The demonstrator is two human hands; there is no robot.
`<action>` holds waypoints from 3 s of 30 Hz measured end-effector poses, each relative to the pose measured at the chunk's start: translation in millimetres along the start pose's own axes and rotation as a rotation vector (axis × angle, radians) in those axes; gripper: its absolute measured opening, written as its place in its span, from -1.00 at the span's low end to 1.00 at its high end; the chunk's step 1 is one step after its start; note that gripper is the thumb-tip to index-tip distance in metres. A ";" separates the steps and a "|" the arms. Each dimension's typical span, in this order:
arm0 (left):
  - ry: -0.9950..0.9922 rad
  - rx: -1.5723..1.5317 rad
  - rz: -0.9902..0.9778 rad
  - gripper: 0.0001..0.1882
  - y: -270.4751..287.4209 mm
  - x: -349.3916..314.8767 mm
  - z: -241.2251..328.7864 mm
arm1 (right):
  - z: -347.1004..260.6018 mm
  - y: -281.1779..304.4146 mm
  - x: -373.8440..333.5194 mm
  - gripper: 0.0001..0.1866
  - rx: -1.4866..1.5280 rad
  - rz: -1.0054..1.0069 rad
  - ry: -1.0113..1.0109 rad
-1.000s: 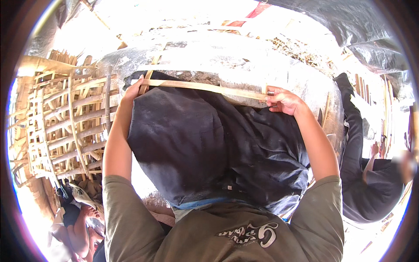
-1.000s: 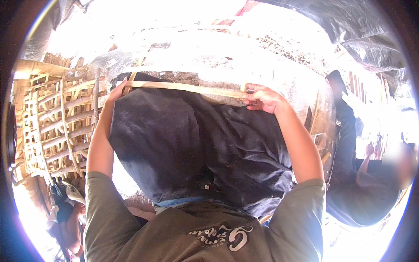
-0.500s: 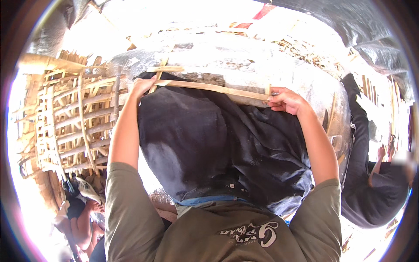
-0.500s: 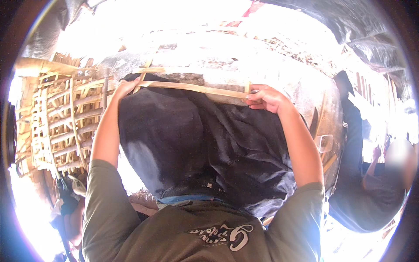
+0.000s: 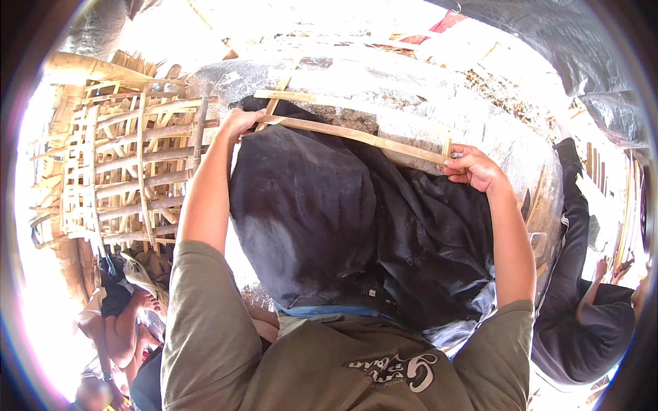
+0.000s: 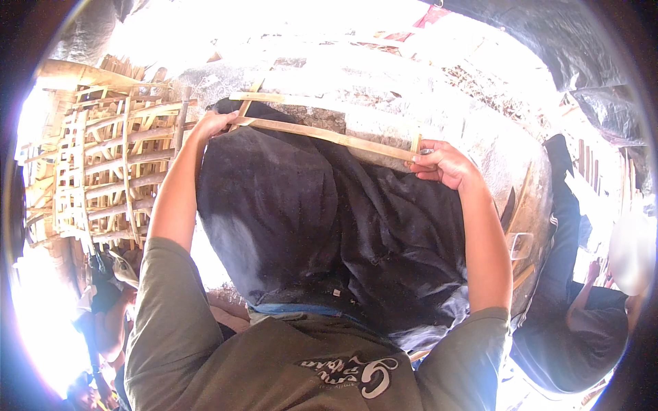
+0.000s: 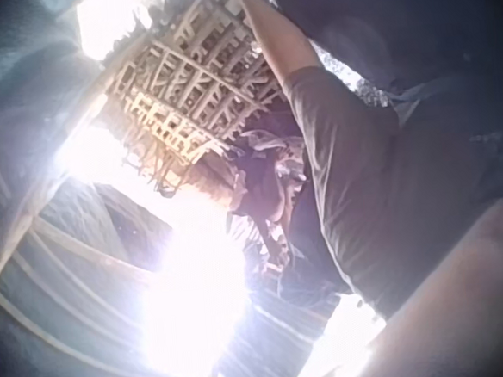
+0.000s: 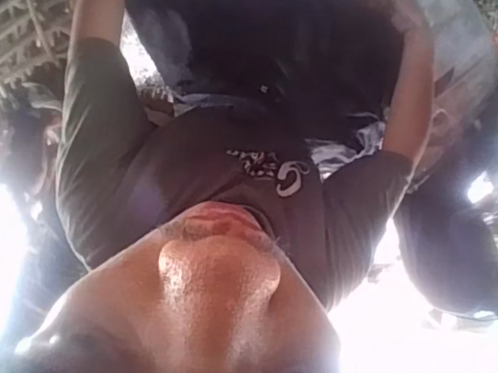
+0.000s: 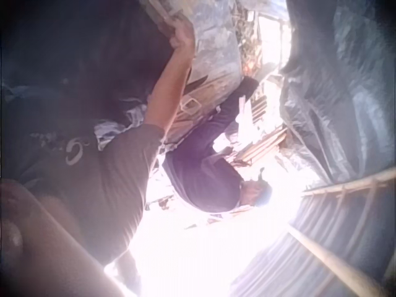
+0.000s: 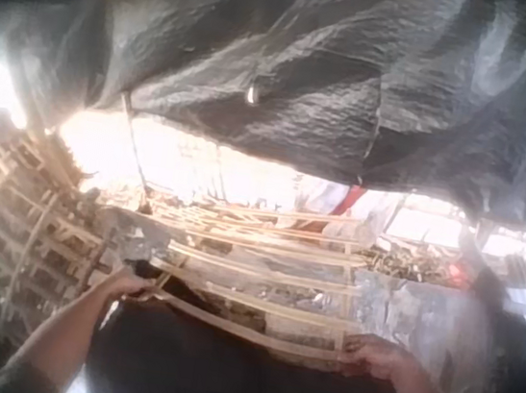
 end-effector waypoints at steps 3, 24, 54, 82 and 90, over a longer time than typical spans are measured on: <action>-0.024 0.011 0.022 -0.20 1.0 0.3 -3.6 | -0.1 -0.3 0.5 -0.57 -0.012 -0.008 -0.003; -0.964 0.615 -0.098 -0.62 -224.0 -181.1 185.3 | -3.6 -0.9 5.6 -0.49 -0.055 -0.044 0.026; -0.836 0.380 0.032 -0.18 -243.8 -168.9 152.4 | -9.0 -3.5 -2.3 -0.72 -0.202 -0.052 0.063; -0.888 0.331 0.076 -0.21 -245.0 -169.6 151.6 | -17.2 0.2 -8.2 -0.69 -0.595 0.145 0.203; -0.875 0.346 0.086 -0.22 -245.6 -172.1 154.4 | -2.7 38.5 -10.3 -0.51 -0.807 0.585 0.340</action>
Point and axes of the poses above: each hand's wrist, its own x-axis towards the middle knuckle, its own y-axis out of the back of the hand, z = x × y, the point moved 4 cm from there along x, towards the middle knuckle, and after that the axes turned 14 degrees about -x, right-handed, at the moved point
